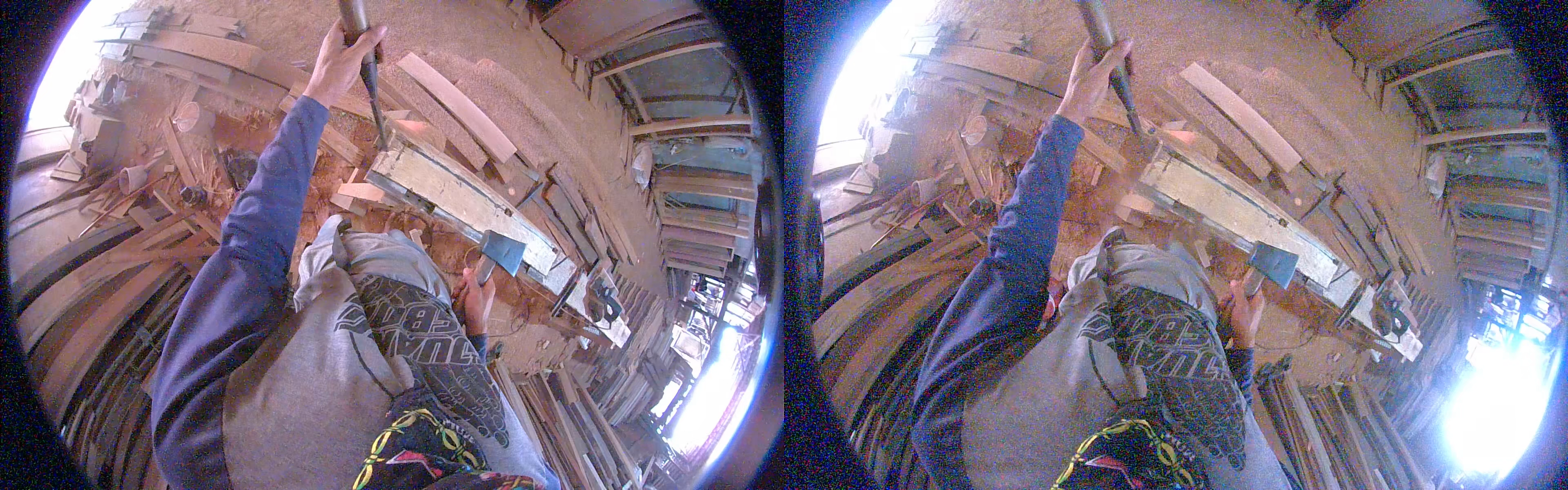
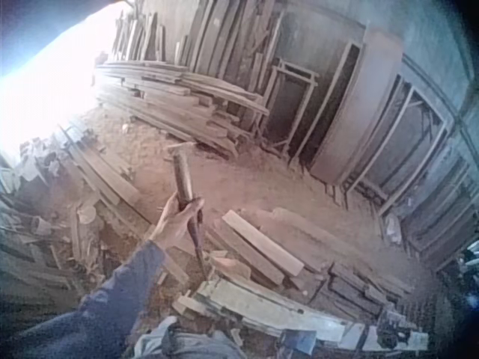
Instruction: The person uses a hammer and chisel to pry apart a wooden frame clamped to a workbench. They repeatedly strike the chisel to separate the pieces, then use pliers to remove nails from the disassembled wood.
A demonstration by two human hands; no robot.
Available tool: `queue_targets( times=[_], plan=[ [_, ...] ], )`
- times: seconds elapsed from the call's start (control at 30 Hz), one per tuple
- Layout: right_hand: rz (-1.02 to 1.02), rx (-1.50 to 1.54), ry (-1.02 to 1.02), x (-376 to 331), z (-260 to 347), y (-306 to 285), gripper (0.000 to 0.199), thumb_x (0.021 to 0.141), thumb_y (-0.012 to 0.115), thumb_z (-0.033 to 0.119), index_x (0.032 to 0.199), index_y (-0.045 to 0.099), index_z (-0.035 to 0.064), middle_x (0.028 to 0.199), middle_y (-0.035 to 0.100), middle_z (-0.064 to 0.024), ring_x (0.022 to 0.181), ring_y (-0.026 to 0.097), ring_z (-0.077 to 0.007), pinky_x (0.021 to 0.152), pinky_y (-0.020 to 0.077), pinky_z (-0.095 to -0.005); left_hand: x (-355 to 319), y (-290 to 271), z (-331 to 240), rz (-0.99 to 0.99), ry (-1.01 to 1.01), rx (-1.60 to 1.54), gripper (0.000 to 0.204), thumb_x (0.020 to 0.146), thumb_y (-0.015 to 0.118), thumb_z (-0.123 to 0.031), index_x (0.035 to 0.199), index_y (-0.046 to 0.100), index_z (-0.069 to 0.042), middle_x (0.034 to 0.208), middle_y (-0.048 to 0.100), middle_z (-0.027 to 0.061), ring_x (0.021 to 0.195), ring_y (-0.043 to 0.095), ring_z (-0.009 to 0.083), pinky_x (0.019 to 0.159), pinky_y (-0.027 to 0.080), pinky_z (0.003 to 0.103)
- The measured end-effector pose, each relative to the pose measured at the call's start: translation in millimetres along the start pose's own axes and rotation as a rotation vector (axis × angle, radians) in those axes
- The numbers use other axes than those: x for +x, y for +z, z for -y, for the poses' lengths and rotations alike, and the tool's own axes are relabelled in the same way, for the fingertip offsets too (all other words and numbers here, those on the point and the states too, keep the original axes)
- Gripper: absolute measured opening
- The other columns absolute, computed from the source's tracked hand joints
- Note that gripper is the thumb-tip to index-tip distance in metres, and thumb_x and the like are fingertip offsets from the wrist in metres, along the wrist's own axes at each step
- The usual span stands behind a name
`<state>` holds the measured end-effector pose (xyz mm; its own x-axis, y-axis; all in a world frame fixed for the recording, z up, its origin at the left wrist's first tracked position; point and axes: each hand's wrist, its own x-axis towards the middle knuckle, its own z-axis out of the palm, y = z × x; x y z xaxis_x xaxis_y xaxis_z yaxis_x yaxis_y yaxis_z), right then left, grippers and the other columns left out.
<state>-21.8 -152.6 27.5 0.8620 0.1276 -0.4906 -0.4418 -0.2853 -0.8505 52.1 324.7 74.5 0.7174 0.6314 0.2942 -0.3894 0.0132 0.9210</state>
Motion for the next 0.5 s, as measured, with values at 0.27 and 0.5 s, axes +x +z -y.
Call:
queue_targets(
  times=[0.27, 0.5],
  plan=[
    [0.075, -0.098, 0.022, 6, 6, 5, 0.012, 0.091, 0.065, 0.018, 0.093, 0.057, 0.0094, 0.066, 0.058, 0.0009, 0.053, 0.055, -0.0104, 0.047, 0.0426, -0.0274, -27, 14, 15, -0.322, -0.162, -0.263, 0.019, 0.084, 0.076, -0.013, 0.084, 0.058, -0.007, 0.068, 0.054, -0.0007, 0.056, 0.052, 0.0105, 0.050, 0.046, 0.028],
    [0.063, -0.146, -0.001, 9, 3, 3, 0.014, 0.089, 0.066, 0.019, 0.087, 0.058, 0.0087, 0.063, 0.058, 0.0006, 0.050, 0.053, -0.0106, 0.046, 0.0421, -0.0285, -30, 12, 23, -0.355, -0.162, -0.226, 0.023, 0.086, 0.076, -0.018, 0.079, 0.059, -0.004, 0.064, 0.054, 0.0005, 0.055, 0.053, 0.0108, 0.053, 0.047, 0.027]
  ],
)
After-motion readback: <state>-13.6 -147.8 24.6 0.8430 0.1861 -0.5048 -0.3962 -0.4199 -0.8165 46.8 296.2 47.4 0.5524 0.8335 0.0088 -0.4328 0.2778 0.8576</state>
